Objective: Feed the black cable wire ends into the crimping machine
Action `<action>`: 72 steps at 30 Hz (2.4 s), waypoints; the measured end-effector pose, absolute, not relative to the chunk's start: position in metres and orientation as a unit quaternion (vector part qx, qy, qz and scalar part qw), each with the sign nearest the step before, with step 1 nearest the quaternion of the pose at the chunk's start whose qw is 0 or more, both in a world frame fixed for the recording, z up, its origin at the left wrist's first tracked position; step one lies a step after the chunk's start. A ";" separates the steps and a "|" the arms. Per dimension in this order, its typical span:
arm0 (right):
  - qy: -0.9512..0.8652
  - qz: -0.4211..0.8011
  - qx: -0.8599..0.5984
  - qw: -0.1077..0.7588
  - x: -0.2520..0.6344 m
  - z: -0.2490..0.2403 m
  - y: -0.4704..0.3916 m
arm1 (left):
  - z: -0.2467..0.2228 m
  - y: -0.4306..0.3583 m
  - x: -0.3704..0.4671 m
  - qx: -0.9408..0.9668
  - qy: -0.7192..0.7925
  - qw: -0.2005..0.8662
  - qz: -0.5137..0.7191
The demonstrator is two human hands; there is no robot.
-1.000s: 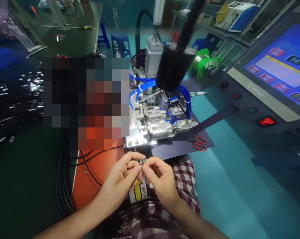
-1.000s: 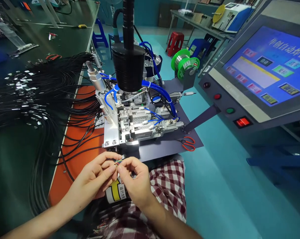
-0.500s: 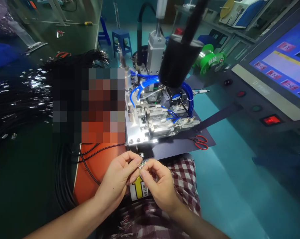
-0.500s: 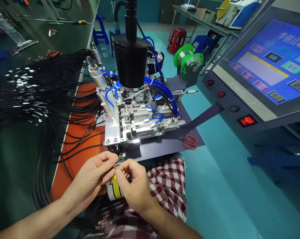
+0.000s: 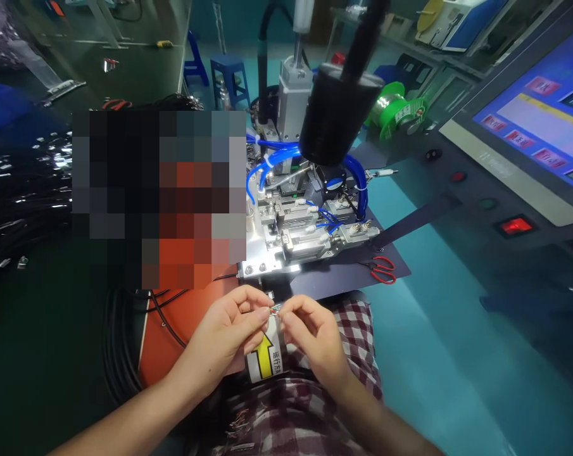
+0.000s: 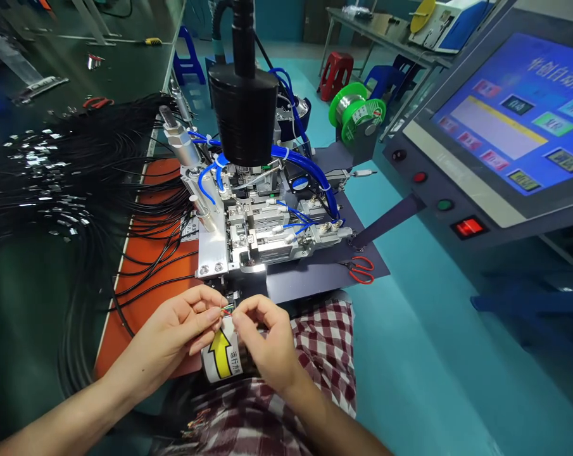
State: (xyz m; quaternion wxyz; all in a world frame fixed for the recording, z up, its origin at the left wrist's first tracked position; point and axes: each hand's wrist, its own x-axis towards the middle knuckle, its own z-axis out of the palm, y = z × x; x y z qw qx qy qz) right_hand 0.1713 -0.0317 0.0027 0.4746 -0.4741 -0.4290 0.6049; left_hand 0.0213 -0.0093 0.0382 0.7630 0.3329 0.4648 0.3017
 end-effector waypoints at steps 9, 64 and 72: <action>-0.344 0.690 -0.423 0.476 0.173 0.004 -0.021 | 0.042 -0.008 0.020 0.325 0.459 0.775 0.288; -0.452 0.619 -0.506 0.395 0.178 0.015 -0.017 | 0.031 -0.012 0.023 0.391 0.486 0.734 0.268; -0.374 0.674 -0.492 0.406 0.173 0.007 -0.019 | 0.033 -0.015 0.025 0.409 0.484 0.721 0.281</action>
